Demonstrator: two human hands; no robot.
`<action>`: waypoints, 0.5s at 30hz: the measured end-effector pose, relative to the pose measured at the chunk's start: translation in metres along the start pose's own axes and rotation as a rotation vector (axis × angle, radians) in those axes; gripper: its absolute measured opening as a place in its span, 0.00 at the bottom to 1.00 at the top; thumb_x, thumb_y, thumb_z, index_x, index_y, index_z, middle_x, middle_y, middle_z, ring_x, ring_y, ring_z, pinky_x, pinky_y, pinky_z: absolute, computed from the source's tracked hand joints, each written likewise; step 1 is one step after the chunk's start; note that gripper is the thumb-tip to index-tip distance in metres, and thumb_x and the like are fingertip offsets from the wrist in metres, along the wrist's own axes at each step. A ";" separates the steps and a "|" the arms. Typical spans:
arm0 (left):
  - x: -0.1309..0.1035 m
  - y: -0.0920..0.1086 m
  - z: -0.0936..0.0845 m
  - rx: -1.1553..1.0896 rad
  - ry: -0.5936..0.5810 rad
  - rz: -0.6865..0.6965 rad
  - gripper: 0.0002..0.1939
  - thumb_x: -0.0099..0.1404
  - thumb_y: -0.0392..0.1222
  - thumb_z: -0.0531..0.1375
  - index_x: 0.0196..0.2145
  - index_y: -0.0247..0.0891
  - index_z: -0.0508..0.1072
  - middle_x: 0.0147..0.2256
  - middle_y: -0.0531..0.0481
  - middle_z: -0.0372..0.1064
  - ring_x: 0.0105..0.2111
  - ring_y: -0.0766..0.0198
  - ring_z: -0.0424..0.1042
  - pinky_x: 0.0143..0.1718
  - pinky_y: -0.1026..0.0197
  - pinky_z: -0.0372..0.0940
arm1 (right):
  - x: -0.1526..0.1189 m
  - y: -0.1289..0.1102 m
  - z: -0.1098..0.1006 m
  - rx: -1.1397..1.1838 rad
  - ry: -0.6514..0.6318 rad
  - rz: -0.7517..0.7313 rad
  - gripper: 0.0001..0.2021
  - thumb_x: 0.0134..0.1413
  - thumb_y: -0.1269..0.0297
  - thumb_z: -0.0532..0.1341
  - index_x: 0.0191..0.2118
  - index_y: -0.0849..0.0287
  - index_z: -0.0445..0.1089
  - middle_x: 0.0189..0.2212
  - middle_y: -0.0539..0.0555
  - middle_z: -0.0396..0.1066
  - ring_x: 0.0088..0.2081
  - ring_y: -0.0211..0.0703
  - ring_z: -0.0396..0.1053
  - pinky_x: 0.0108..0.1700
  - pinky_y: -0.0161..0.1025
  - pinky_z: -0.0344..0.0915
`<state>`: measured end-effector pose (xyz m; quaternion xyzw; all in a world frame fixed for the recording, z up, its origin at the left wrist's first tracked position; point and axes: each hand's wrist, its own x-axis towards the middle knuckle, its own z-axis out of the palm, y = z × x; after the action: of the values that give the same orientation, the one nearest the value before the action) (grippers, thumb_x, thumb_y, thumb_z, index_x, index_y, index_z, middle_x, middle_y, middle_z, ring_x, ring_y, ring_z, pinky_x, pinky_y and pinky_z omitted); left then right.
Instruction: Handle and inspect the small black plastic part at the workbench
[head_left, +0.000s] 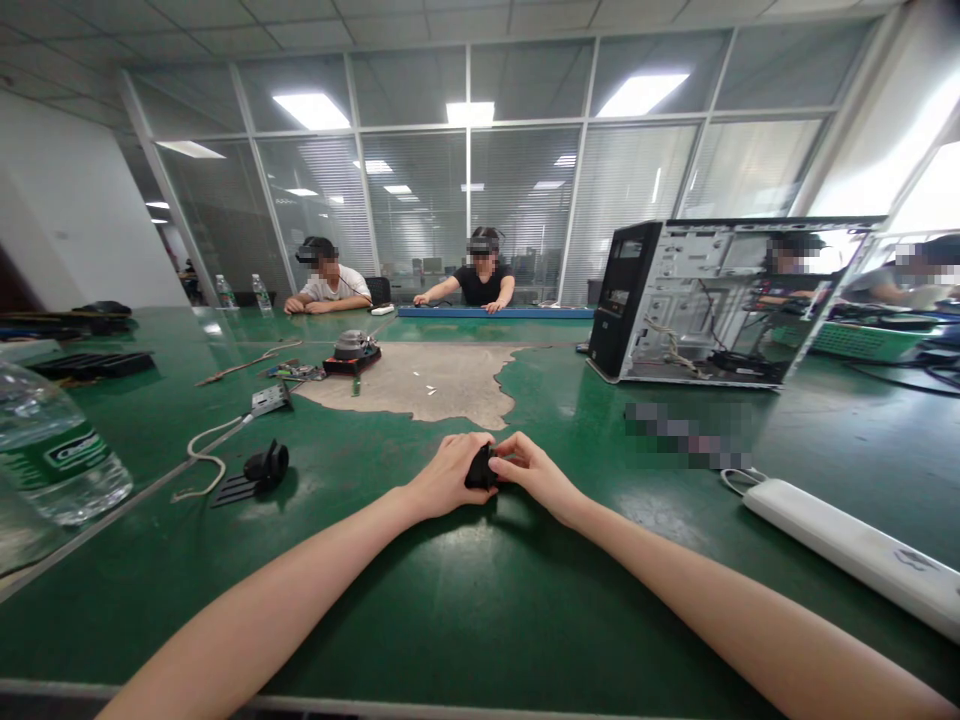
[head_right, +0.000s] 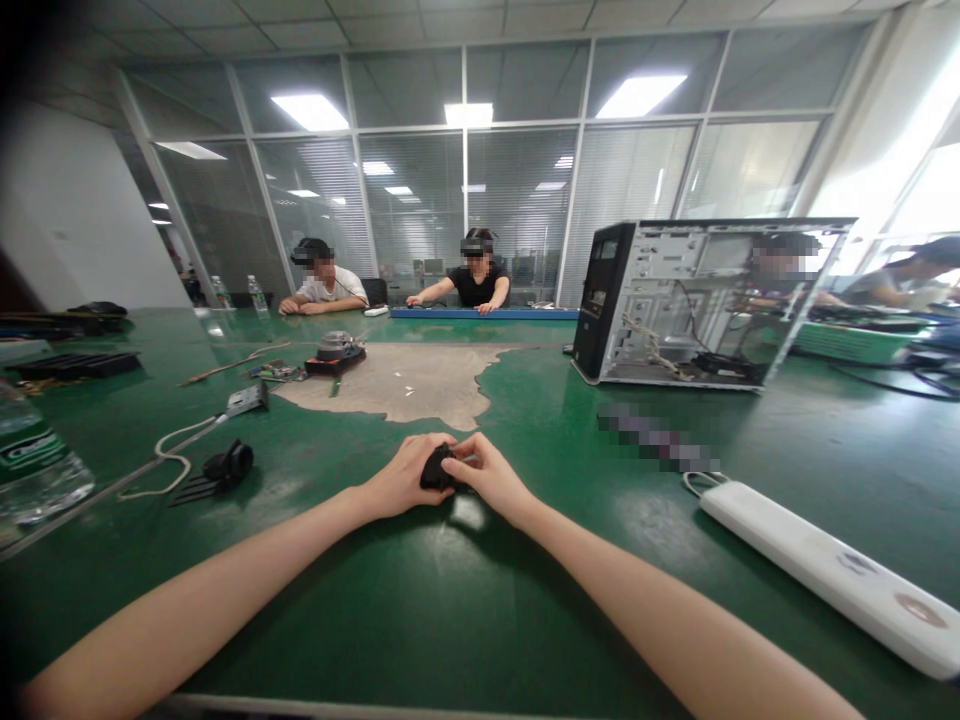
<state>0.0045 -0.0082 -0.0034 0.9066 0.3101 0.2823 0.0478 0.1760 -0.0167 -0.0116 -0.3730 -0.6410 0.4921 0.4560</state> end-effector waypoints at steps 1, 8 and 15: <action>0.000 0.000 0.000 0.001 0.001 0.003 0.28 0.51 0.43 0.60 0.48 0.41 0.53 0.44 0.48 0.61 0.45 0.57 0.61 0.49 0.54 0.51 | 0.001 0.001 -0.001 -0.008 -0.007 0.014 0.14 0.42 0.57 0.63 0.33 0.59 0.60 0.32 0.49 0.64 0.32 0.37 0.65 0.36 0.39 0.64; 0.000 -0.002 0.002 -0.007 0.008 -0.007 0.29 0.50 0.42 0.61 0.47 0.42 0.53 0.42 0.49 0.62 0.43 0.58 0.62 0.47 0.54 0.51 | -0.004 -0.004 -0.002 -0.021 -0.093 -0.111 0.15 0.39 0.61 0.65 0.33 0.57 0.60 0.34 0.49 0.64 0.37 0.39 0.66 0.40 0.40 0.64; 0.000 -0.003 0.002 0.001 0.008 0.004 0.28 0.52 0.43 0.60 0.48 0.42 0.53 0.44 0.49 0.61 0.45 0.57 0.61 0.48 0.55 0.51 | 0.000 -0.002 0.004 -0.001 0.022 0.007 0.15 0.40 0.55 0.63 0.31 0.58 0.60 0.30 0.48 0.64 0.30 0.36 0.65 0.32 0.36 0.65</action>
<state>0.0041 -0.0061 -0.0063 0.9061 0.3086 0.2857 0.0457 0.1725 -0.0185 -0.0099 -0.3806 -0.6349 0.4892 0.4612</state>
